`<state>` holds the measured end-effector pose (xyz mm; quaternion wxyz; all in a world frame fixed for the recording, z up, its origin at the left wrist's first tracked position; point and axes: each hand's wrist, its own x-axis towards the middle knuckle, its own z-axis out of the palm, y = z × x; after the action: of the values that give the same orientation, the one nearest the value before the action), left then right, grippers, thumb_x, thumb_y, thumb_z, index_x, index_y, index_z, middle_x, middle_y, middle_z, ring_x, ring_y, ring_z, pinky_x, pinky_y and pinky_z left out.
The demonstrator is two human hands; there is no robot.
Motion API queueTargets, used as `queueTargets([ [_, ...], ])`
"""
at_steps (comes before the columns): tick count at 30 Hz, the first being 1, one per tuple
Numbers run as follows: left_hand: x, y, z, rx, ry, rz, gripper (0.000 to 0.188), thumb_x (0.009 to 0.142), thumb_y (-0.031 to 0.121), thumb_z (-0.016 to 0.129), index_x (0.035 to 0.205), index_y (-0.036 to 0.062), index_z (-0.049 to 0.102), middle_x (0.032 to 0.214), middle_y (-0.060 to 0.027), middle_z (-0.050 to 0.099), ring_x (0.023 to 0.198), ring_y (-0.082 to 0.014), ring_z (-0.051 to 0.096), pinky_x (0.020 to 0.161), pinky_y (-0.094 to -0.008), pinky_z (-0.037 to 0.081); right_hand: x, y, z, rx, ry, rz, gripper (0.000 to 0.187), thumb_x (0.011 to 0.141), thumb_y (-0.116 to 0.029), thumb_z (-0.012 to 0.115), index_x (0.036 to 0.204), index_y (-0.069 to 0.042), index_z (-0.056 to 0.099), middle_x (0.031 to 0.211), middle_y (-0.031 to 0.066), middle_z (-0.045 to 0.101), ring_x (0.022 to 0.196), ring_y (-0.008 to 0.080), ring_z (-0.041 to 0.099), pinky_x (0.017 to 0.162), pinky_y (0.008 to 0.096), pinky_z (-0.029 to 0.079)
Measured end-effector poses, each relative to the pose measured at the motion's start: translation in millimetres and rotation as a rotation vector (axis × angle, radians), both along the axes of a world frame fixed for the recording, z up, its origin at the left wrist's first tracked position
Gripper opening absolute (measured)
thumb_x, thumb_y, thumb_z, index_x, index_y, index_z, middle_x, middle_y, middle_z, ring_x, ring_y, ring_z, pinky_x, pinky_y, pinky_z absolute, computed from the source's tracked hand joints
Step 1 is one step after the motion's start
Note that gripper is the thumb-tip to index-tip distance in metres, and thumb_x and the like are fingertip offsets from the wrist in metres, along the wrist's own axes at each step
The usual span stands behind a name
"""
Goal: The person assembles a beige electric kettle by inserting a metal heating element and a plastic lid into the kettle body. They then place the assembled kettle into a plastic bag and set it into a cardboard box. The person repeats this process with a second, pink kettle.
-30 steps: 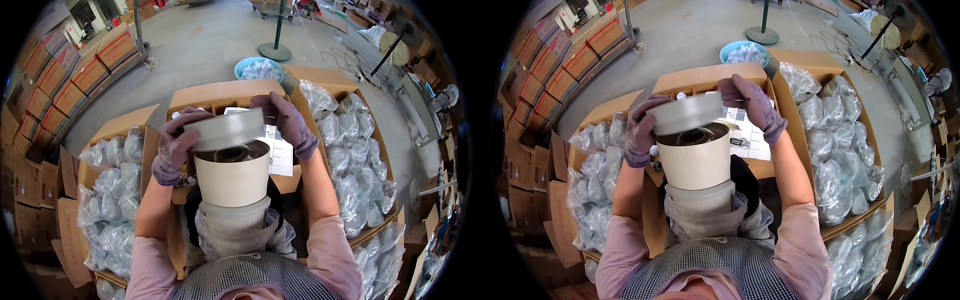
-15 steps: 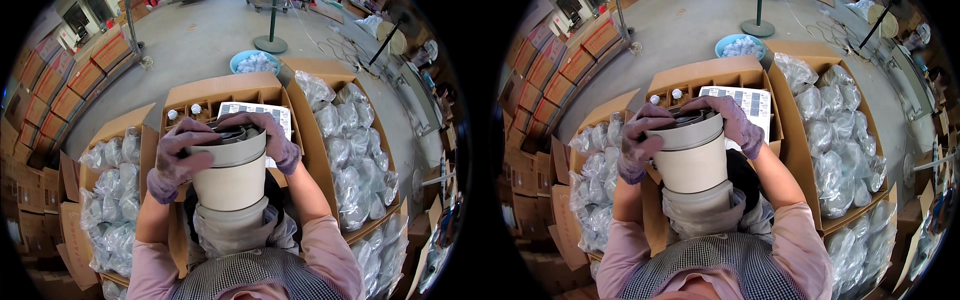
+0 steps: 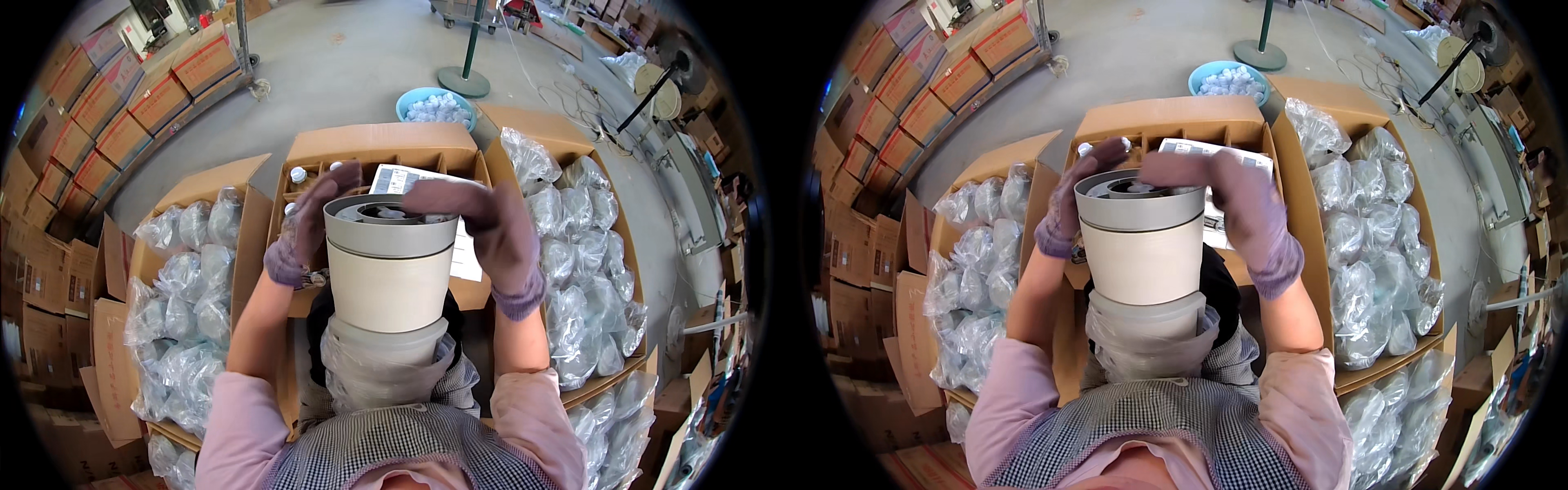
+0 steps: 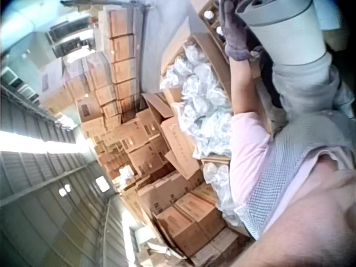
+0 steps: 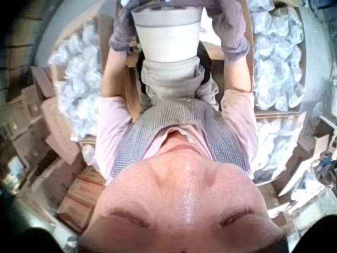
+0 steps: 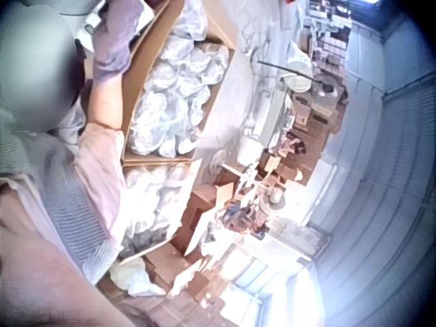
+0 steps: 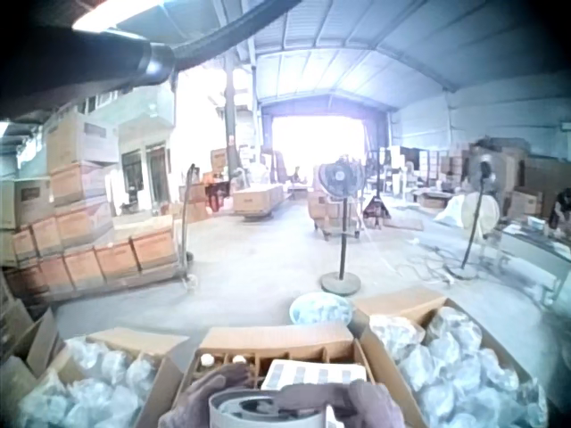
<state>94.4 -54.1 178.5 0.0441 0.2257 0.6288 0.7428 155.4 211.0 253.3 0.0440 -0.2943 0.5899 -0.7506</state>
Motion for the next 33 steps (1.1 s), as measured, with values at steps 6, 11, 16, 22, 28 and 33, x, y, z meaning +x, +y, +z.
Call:
queueTargets([
  [6,18.9,-1.0,39.7,-0.192,0.396,-0.192,0.058,0.1,0.04,0.042,0.141,-0.001,0.048,0.145,-0.0138,0.05,0.132,-0.0273,0.048,0.111,-0.037,0.035,-3.3,-27.3,1.2,0.631,0.564,-0.39,0.038,0.095,-0.016,0.046,0.128,-0.005,0.06,0.125,0.0172,0.064,0.127,0.0336,0.054,0.108,0.0394,0.04],
  [11,37.0,15.0,49.8,-0.086,0.133,0.094,0.056,0.099,0.038,0.04,0.135,-0.0041,0.051,0.144,-0.0187,0.049,0.128,-0.0287,0.051,0.107,-0.0369,0.039,-15.9,-9.6,-24.1,-0.194,0.074,-0.181,0.04,0.098,-0.018,0.043,0.133,-0.002,0.056,0.133,0.0167,0.059,0.127,0.0277,0.053,0.111,0.0391,0.037],
  [16,29.7,6.9,16.1,0.089,0.041,-0.153,0.061,0.102,0.044,0.03,0.131,-0.0035,0.054,0.131,-0.0213,0.058,0.119,-0.0295,0.057,0.108,-0.0397,0.04,1.1,-30.0,5.0,0.313,0.437,-0.189,0.04,0.09,-0.014,0.053,0.127,0.0,0.06,0.126,0.019,0.062,0.119,0.0352,0.058,0.104,0.0412,0.044],
  [22,45.6,38.6,61.2,0.064,0.064,0.315,0.044,0.095,0.031,0.051,0.118,-0.0033,0.065,0.113,-0.0138,0.068,0.105,-0.0252,0.064,0.101,-0.0366,0.046,-34.2,-2.9,-37.3,0.008,0.122,-0.226,0.07,0.098,-0.053,0.037,0.136,0.004,0.052,0.14,0.0183,0.052,0.129,0.0304,0.051,0.112,0.0386,0.035],
  [28,-3.4,18.1,-16.7,0.381,0.432,-0.109,0.048,0.087,0.044,0.056,0.077,-0.0017,0.067,0.085,-0.016,0.068,0.088,-0.0276,0.063,0.107,-0.0517,0.038,-13.3,-31.5,-14.9,0.641,0.722,-0.349,0.027,0.083,-0.013,0.064,0.108,-0.005,0.071,0.104,0.0161,0.07,0.087,0.0262,0.069,0.084,0.0378,0.053],
  [33,-4.3,23.4,-21.6,0.408,0.331,-0.154,0.053,0.092,0.05,0.05,0.077,0.0006,0.063,0.092,-0.0174,0.068,0.094,-0.0317,0.061,0.108,-0.0544,0.035,-23.2,-20.4,-10.0,0.239,0.286,-0.006,0.027,0.09,-0.01,0.059,0.113,-0.003,0.07,0.111,0.0185,0.068,0.102,0.0286,0.066,0.093,0.0357,0.049],
])
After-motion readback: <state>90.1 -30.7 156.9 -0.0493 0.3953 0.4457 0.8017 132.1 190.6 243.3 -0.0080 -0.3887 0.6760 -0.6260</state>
